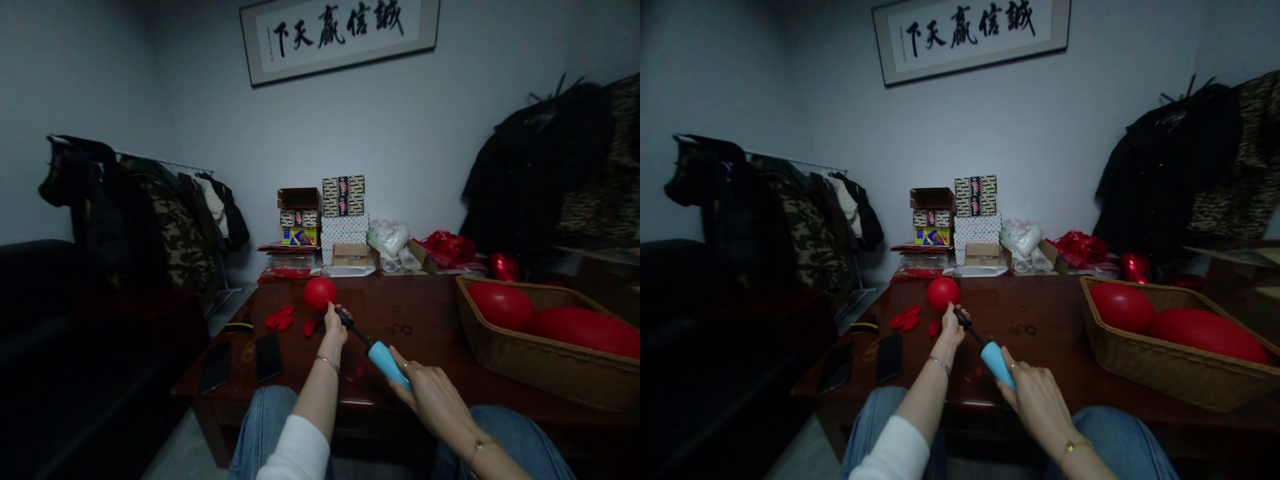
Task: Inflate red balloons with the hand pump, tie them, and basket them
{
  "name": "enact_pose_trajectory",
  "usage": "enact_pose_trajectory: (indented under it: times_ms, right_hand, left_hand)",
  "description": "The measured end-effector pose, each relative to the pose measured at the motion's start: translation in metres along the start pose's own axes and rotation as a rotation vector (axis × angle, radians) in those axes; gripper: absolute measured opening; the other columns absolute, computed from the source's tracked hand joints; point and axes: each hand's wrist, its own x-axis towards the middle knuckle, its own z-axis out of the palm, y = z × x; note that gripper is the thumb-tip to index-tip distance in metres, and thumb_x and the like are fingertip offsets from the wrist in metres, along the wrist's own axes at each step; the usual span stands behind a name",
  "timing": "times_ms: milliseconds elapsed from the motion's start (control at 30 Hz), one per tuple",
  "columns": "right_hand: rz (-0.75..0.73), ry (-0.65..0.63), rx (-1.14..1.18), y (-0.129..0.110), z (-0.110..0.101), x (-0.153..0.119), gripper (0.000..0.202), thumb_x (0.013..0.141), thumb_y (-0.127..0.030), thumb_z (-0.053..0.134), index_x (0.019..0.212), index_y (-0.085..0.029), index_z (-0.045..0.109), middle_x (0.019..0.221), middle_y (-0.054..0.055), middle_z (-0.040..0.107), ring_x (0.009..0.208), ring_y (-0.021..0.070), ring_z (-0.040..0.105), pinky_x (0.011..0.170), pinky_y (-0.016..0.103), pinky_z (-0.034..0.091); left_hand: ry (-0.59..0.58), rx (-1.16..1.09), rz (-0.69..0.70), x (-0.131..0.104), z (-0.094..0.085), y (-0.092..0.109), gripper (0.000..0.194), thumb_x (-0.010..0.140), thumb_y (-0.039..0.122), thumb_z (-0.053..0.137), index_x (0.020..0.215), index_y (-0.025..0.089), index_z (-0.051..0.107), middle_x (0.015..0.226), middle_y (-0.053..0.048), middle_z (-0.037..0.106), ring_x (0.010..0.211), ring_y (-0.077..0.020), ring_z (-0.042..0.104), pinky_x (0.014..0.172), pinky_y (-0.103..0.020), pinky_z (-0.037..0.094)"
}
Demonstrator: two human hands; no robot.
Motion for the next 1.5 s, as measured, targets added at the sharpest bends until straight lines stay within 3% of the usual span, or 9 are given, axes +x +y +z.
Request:
enact_pose_trajectory:
  times_ms: [200, 367, 467, 600, 767, 1100, 1300, 1500]
  right_hand:
    - [0.039, -0.048, -0.028, -0.016, 0.0, 0.038, 0.051, 0.087, -0.036, 0.045, 0.134, -0.015, 0.041, 0.088, 0.009, 0.068, 0.077, 0.0238, 0.065, 0.065, 0.031, 0.038]
    - [0.048, -0.056, 0.01, -0.021, 0.005, 0.048, 0.052, 0.087, -0.038, 0.045, 0.133, -0.013, 0.041, 0.088, 0.01, 0.069, 0.079, 0.0234, 0.066, 0.063, 0.029, 0.038]
    - [0.042, -0.039, 0.021, -0.021, 0.008, 0.043, 0.051, 0.088, -0.038, 0.043, 0.133, -0.014, 0.041, 0.087, 0.009, 0.07, 0.077, 0.0221, 0.066, 0.061, 0.028, 0.037]
    - [0.026, 0.015, -0.006, -0.018, 0.01, 0.031, 0.049, 0.089, -0.037, 0.042, 0.132, -0.015, 0.042, 0.083, 0.008, 0.069, 0.073, 0.0206, 0.066, 0.061, 0.027, 0.037]
    - [-0.005, 0.1, -0.061, -0.007, 0.011, 0.012, 0.049, 0.089, -0.037, 0.043, 0.134, -0.016, 0.041, 0.08, 0.006, 0.068, 0.07, 0.0193, 0.065, 0.062, 0.028, 0.039]
    - [-0.054, 0.166, -0.011, 0.011, 0.01, -0.033, 0.05, 0.088, -0.037, 0.047, 0.135, -0.023, 0.037, 0.095, 0.004, 0.067, 0.078, 0.0173, 0.062, 0.071, 0.031, 0.04]
    - [-0.044, 0.177, -0.016, 0.013, 0.011, -0.031, 0.048, 0.088, -0.037, 0.046, 0.133, -0.022, 0.04, 0.091, 0.005, 0.067, 0.074, 0.0172, 0.062, 0.07, 0.031, 0.04]
    - [-0.031, 0.183, -0.064, 0.006, 0.013, -0.01, 0.046, 0.087, -0.034, 0.046, 0.131, -0.021, 0.044, 0.082, 0.004, 0.066, 0.071, 0.018, 0.062, 0.068, 0.031, 0.039]
  left_hand:
    - [-0.057, -0.013, -0.052, -0.006, 0.002, -0.017, 0.035, 0.087, 0.042, 0.046, 0.064, 0.016, 0.047, 0.051, 0.0, 0.047, 0.045, -0.0114, 0.049, 0.047, -0.023, 0.043]
    - [-0.102, -0.077, -0.124, -0.007, -0.001, -0.014, 0.024, 0.087, 0.028, 0.048, 0.07, 0.012, 0.053, 0.063, -0.006, 0.056, 0.058, -0.014, 0.059, 0.06, -0.026, 0.05]
    - [-0.121, -0.106, -0.14, -0.009, -0.003, -0.012, 0.02, 0.087, 0.026, 0.048, 0.072, 0.013, 0.053, 0.059, -0.002, 0.053, 0.051, -0.0104, 0.054, 0.055, -0.023, 0.048]
    - [-0.092, -0.072, -0.062, -0.011, -0.001, -0.019, 0.024, 0.087, 0.027, 0.05, 0.066, 0.016, 0.044, 0.051, 0.004, 0.042, 0.039, -0.0062, 0.039, 0.04, -0.017, 0.033]
    - [-0.036, -0.027, -0.049, -0.007, 0.003, -0.028, 0.026, 0.086, 0.033, 0.051, 0.067, 0.018, 0.042, 0.051, 0.004, 0.041, 0.039, -0.0068, 0.039, 0.038, -0.018, 0.03]
    - [0.023, -0.013, -0.022, 0.001, 0.004, -0.005, 0.022, 0.089, 0.022, 0.042, 0.067, 0.018, 0.039, 0.049, 0.005, 0.039, 0.037, -0.0064, 0.037, 0.039, -0.017, 0.029]
    - [-0.004, -0.025, -0.019, -0.003, 0.006, -0.008, 0.026, 0.089, 0.029, 0.044, 0.066, 0.018, 0.039, 0.05, 0.004, 0.04, 0.038, -0.0069, 0.039, 0.039, -0.017, 0.03]
    - [-0.046, 0.013, -0.014, -0.011, 0.01, -0.018, 0.027, 0.086, 0.035, 0.05, 0.067, 0.018, 0.042, 0.051, 0.003, 0.043, 0.04, -0.0078, 0.042, 0.041, -0.019, 0.034]
